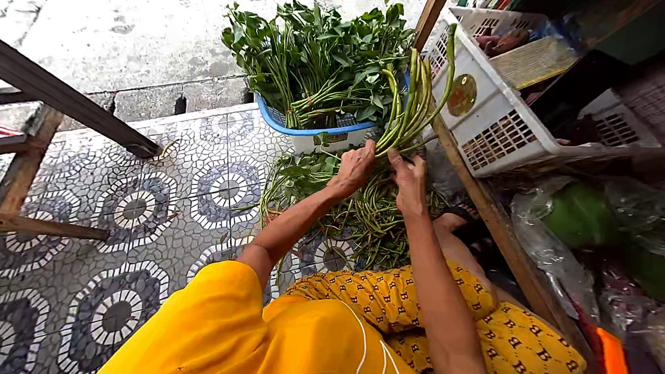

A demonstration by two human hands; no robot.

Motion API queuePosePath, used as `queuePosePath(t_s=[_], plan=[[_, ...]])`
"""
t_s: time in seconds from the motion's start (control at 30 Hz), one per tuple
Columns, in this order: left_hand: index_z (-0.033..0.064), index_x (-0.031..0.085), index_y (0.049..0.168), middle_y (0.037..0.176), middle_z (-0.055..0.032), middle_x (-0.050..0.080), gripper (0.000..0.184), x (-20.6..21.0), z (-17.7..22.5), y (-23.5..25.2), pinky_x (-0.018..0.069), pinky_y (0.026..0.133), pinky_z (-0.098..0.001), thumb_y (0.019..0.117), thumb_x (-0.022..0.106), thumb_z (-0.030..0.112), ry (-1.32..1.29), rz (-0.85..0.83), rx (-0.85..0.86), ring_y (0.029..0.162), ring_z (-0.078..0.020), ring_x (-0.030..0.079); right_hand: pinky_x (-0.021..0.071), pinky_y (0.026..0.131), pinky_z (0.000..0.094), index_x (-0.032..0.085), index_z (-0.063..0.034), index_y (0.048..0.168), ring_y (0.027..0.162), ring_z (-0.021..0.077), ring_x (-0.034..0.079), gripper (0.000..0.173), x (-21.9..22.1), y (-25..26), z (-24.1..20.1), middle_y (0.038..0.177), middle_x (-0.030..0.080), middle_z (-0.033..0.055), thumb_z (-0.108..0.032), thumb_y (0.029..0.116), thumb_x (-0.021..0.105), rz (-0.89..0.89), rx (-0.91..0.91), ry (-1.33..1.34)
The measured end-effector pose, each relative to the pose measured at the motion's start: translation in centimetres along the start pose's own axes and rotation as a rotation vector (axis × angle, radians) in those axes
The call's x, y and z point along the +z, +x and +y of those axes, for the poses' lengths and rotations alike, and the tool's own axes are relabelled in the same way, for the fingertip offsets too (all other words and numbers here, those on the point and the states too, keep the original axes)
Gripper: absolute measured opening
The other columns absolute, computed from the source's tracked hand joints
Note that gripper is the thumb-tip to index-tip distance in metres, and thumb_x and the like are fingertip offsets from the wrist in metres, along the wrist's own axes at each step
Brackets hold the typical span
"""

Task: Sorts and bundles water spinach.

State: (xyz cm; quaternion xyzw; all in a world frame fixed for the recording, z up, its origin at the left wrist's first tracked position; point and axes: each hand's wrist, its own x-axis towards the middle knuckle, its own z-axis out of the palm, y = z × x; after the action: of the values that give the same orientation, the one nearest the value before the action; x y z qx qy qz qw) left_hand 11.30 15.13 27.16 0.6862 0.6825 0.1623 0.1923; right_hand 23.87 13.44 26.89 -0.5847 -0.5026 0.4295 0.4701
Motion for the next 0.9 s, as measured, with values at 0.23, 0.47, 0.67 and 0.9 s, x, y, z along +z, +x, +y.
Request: queuePosePath(t_s=[0.23,0.47,0.67,0.9], plan=[[-0.0065,0.042,0.143,0.122,-0.0281,0.065,0.06,3.7,2.8,-0.3,0.0538,0.089,-0.0598,0.0962,0.068,0.021,-0.104,-0.178,0.107,0.106,-0.0433,0.068,0.0612,0.076,0.0338,0.059,0.0007,0.112,0.079,0.0166,0.071,0.021,0.3,6.1,3.6,0.087,0.072,0.0083,-0.009,0.0958,0.067,-0.054,0.241,0.49],[-0.0012,0.069,0.117,0.105,-0.0156,0.073,0.026,-2.4,-5.1,-1.1,0.0547,0.092,-0.0478,0.1024,0.061,0.018,-0.453,-0.139,0.234,0.096,-0.0246,0.071,0.0617,0.068,0.0318,0.056,-0.011,0.095,0.061,0.0103,0.064,0.007,-2.0,6.1,9.2,0.067,0.06,-0.0035,-0.006,0.1005,0.056,-0.082,0.27,0.619],[-0.0003,0.071,0.111,0.098,-0.0134,0.074,0.021,-0.5,-9.5,-7.0,0.056,0.087,-0.0469,0.1026,0.062,0.016,-0.427,-0.243,0.112,0.089,-0.0229,0.071,0.0616,0.07,0.0295,0.055,-0.0159,0.091,0.063,0.0094,0.065,0.016,-0.8,5.8,12.5,0.068,0.059,-0.0051,-0.012,0.1056,0.049,-0.067,0.356,0.812],[0.0002,0.07,0.117,0.104,-0.0176,0.072,0.023,4.1,-12.3,-8.4,0.0528,0.091,-0.0542,0.1049,0.057,0.015,-0.323,-0.484,0.002,0.096,-0.0301,0.069,0.0612,0.069,0.0286,0.055,-0.0156,0.093,0.062,0.009,0.064,0.016,-0.5,5.3,12.8,0.069,0.059,-0.0045,-0.013,0.1065,0.047,-0.065,0.367,0.906]])
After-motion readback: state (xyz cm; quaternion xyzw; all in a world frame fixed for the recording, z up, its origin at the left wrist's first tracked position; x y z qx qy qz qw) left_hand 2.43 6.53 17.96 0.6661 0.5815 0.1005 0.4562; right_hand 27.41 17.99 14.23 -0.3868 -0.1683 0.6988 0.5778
